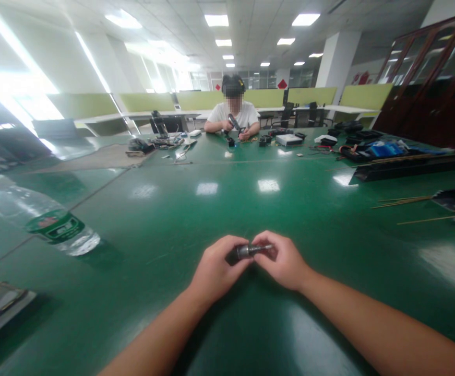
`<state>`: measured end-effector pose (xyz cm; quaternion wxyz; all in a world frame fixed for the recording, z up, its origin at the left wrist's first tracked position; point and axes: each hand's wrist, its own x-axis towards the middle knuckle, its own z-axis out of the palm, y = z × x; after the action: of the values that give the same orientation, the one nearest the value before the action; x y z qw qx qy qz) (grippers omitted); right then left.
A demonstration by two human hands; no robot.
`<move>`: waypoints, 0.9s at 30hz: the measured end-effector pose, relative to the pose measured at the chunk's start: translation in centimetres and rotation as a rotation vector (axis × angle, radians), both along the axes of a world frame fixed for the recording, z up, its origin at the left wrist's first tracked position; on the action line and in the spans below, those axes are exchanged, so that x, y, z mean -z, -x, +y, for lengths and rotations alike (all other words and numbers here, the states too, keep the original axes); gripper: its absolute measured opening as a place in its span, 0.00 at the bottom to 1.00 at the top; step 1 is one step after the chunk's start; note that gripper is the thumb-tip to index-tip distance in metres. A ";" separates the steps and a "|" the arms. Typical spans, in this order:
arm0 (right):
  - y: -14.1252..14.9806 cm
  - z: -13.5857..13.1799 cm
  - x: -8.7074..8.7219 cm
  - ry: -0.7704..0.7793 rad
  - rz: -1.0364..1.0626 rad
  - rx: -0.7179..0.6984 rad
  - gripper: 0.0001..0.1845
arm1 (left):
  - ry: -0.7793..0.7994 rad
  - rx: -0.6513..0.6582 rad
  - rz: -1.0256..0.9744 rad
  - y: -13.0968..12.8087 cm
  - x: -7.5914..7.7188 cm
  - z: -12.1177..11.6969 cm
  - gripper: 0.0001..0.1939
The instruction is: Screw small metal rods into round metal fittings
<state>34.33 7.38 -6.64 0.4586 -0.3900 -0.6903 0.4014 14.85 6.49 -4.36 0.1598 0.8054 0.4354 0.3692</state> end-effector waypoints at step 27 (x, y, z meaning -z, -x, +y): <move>0.1 0.2 0.0 0.029 -0.025 -0.003 0.04 | -0.030 0.069 -0.030 0.1 0.3 0.2 0.12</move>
<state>34.22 7.61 -6.61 0.4436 -0.4006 -0.6906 0.4072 14.76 6.69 -4.71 0.1666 0.8166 0.3993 0.3821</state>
